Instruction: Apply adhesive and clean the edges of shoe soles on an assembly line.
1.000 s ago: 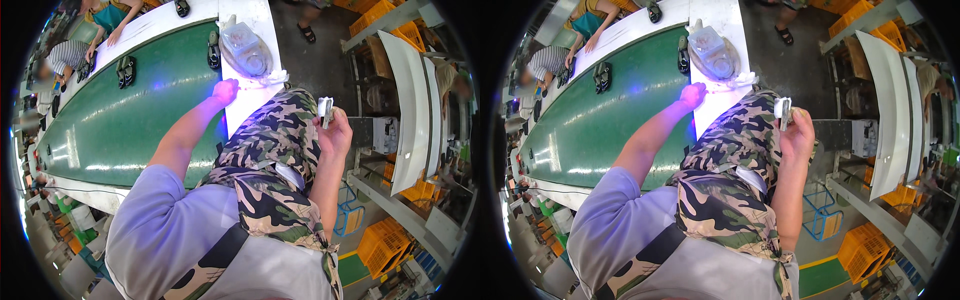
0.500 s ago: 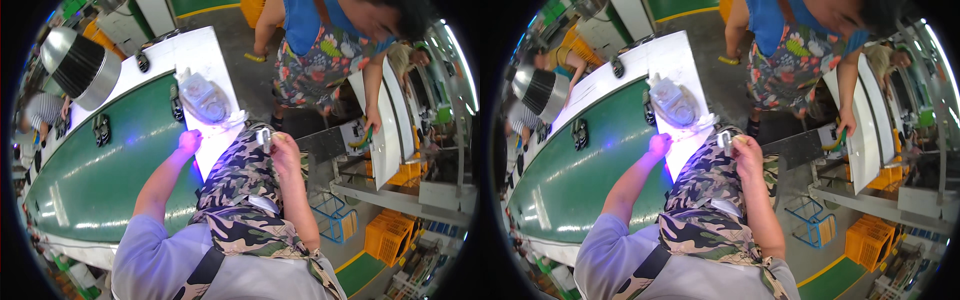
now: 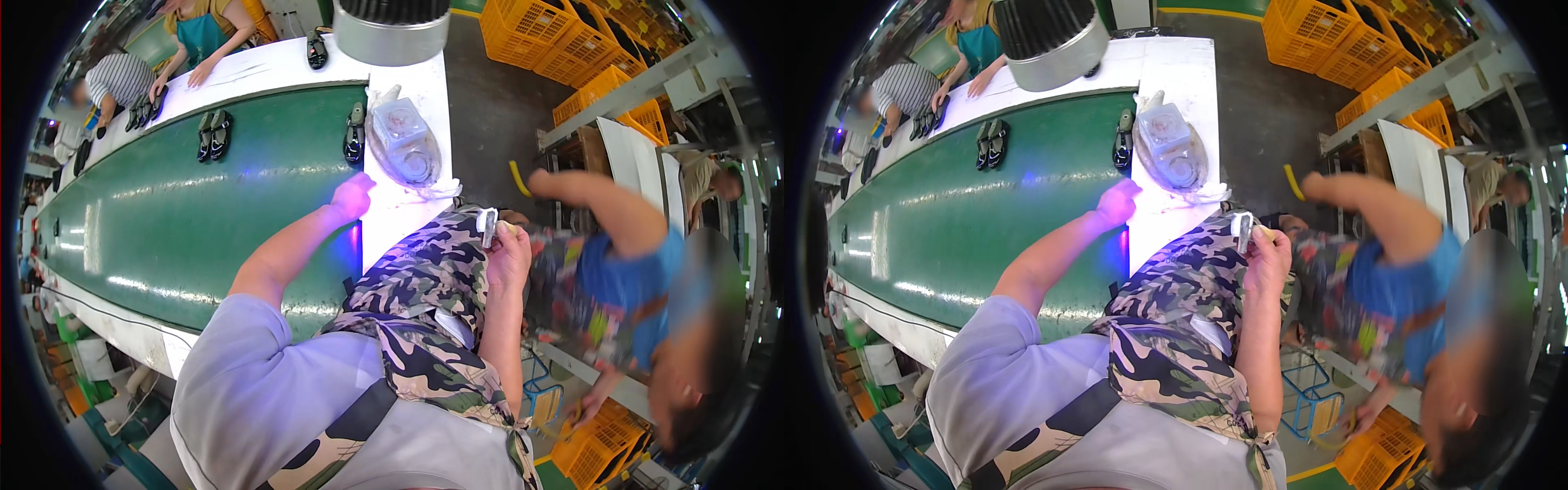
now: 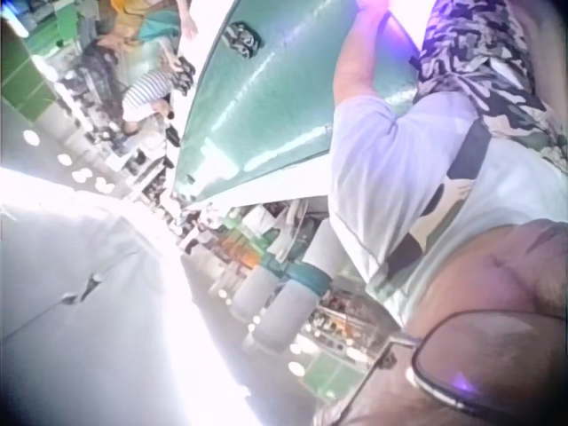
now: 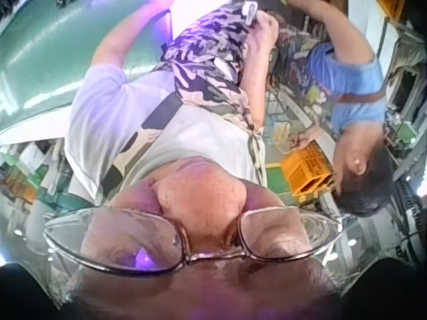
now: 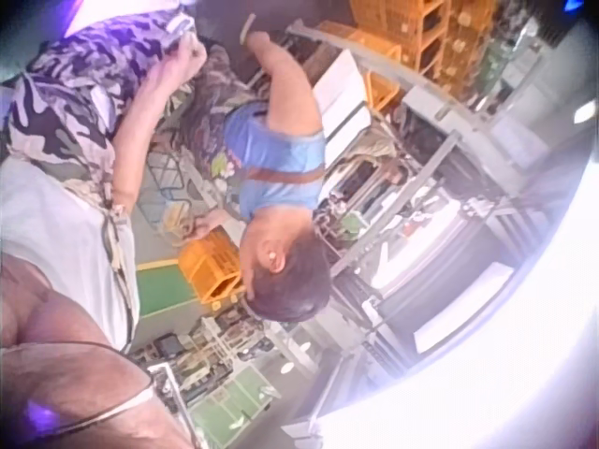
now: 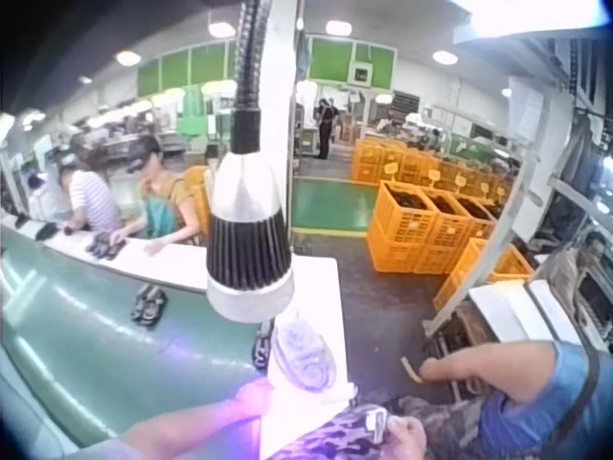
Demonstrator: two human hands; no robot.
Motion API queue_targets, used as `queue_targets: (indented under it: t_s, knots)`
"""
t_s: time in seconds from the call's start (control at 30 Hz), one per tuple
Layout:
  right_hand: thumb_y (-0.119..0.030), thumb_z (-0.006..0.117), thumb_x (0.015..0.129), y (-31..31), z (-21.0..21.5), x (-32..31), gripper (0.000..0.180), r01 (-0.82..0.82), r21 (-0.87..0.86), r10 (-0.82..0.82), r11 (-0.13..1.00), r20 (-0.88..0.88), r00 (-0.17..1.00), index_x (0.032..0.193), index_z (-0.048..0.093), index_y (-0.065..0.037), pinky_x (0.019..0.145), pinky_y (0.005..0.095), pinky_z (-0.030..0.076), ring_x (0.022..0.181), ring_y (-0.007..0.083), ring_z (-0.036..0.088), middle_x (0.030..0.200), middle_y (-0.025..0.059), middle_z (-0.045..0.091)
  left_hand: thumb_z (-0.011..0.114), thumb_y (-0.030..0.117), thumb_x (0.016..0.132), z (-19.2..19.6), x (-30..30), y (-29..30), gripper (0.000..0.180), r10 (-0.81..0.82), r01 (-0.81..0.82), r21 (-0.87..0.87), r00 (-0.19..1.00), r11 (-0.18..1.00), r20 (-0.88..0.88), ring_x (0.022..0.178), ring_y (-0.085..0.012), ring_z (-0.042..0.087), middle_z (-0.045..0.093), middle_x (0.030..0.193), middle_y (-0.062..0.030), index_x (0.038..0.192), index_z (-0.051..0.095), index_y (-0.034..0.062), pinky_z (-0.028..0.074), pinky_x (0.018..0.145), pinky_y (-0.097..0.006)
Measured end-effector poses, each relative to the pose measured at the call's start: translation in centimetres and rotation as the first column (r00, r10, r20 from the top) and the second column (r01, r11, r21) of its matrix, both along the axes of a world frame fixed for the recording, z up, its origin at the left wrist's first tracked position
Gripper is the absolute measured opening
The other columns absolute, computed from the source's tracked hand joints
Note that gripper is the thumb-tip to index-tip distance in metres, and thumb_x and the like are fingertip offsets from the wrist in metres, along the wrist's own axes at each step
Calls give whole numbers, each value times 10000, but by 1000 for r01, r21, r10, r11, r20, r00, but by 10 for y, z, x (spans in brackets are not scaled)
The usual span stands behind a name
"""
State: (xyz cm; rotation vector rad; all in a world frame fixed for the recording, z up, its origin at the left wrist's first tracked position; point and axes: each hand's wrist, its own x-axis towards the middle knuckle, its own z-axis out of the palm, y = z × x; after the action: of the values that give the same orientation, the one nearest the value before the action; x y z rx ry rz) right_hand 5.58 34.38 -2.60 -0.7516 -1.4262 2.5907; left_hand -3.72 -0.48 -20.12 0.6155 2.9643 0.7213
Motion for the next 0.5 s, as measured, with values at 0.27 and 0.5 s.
queue_targets:
  t_s: [0.27, 0.5]
  knots:
    - [-77, 736, 862, -1, 11, 4, 254, 23, 135, -10, 991, -97, 995, 968, 506, -94, 590, 283, 503, 678, 146, 619, 843, 51, 644, 722, 596, 747, -7, -142, -72, 866, 655, -678, 59, 725, 732, 212, 1189, -373, 612, 629, 1258, -270, 1326, 568, -29, 472, 1016, -423]
    - [-45, 767, 821, 17, 18, -2, 211, 114, 179, -112, 977, -25, 993, 836, 558, -67, 570, 223, 445, 635, 86, 581, 755, 20, 638, 642, 627, 779, -18, -236, -57, 872, 610, -580, -197, 776, 790, 160, 1236, -365, 583, 613, 1300, -254, 1365, 544, -11, 449, 1046, -411]
